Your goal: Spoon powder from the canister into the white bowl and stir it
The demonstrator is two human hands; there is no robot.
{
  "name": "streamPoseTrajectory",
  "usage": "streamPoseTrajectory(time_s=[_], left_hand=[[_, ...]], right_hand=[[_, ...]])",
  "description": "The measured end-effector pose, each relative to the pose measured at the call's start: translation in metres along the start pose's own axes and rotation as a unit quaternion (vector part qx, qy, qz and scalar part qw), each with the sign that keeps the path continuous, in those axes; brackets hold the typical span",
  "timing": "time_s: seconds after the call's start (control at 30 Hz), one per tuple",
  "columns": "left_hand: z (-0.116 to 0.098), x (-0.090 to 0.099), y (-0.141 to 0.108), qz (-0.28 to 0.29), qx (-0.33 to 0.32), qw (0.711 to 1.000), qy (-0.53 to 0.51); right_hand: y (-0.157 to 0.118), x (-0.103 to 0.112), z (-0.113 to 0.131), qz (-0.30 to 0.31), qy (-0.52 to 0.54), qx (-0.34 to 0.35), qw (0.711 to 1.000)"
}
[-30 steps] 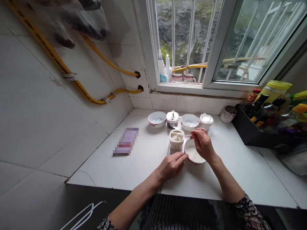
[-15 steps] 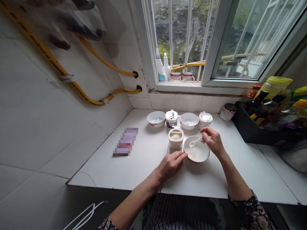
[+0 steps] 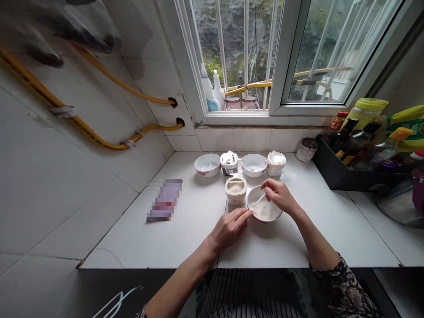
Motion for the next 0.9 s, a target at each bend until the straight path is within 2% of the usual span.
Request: streamPoseTrajectory(time_s=[0.13,0.23,0.33,0.47,0.6,0.9], left_hand=[[0.000,0.000,-0.001,0.004,-0.001,1.000,-0.001],[0.001,-0.001,-0.001,0.005,0.002,1.000,-0.001],[0.001,-0.001,-0.001,0.005,0.004,1.000,0.001],[0.000,0.001,0.000,0.002,-0.001,1.000,0.001],[0.001,-0.001,-0.001,0.008,0.002,1.000,0.000],[0.001,-0.001,-0.001,0.002,0.000,1.000,-0.002]], right_hand=[[0.000,0.011,-0.006,-0.025,0.002,-0.024,0.999],[0.002,0.016,0.003,-0.044,-0.085,0.018,0.995],[0.003,0.009,0.014,-0.031,-0.137,0.065,0.988],[0.002,0.006,0.006,-0.013,-0.088,0.030,0.996],[0.000,0.015,-0.007,-0.035,-0.014,-0.028,0.999],[0.002,0.022,-0.024,-0.088,0.067,-0.067,0.992]])
Point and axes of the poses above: each hand's wrist, its own y-axis towards the middle knuckle, its own x-axis out of the back of the hand, z = x × y, the point moved 10 cm from there along y, towards the middle knuckle, and after that the axes turned 8 degrees about x, right-handed, at the moved point
